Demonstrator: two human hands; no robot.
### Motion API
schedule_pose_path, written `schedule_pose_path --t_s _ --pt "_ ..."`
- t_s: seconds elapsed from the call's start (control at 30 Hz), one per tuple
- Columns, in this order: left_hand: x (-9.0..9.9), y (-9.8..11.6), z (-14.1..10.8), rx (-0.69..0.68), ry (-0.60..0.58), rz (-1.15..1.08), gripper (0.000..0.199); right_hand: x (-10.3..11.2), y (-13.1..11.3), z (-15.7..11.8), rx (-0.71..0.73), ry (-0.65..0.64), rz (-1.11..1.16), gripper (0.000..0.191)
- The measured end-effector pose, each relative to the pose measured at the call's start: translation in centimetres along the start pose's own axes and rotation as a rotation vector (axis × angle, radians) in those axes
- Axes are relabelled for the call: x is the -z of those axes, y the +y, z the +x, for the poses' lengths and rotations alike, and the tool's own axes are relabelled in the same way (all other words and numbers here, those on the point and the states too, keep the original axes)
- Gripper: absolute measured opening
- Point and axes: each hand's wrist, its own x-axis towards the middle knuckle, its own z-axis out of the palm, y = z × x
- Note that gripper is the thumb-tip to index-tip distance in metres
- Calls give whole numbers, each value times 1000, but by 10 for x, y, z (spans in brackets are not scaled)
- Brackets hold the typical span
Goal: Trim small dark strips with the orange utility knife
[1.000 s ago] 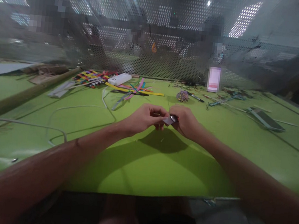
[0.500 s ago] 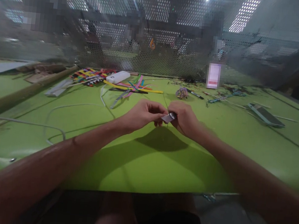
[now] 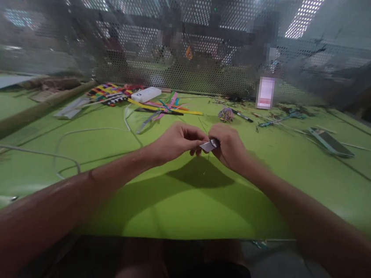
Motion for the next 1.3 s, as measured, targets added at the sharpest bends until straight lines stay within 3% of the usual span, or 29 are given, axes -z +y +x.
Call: schedule_pose_path --t_s 0.53,1.3 --pt "-4 1 1 18 21 -87 24 -3 -5 -1 -73 3 -10 31" --pt "-5 2 -1 64 57 19 34 -10 -5 -2 -177 -11 -25 26"
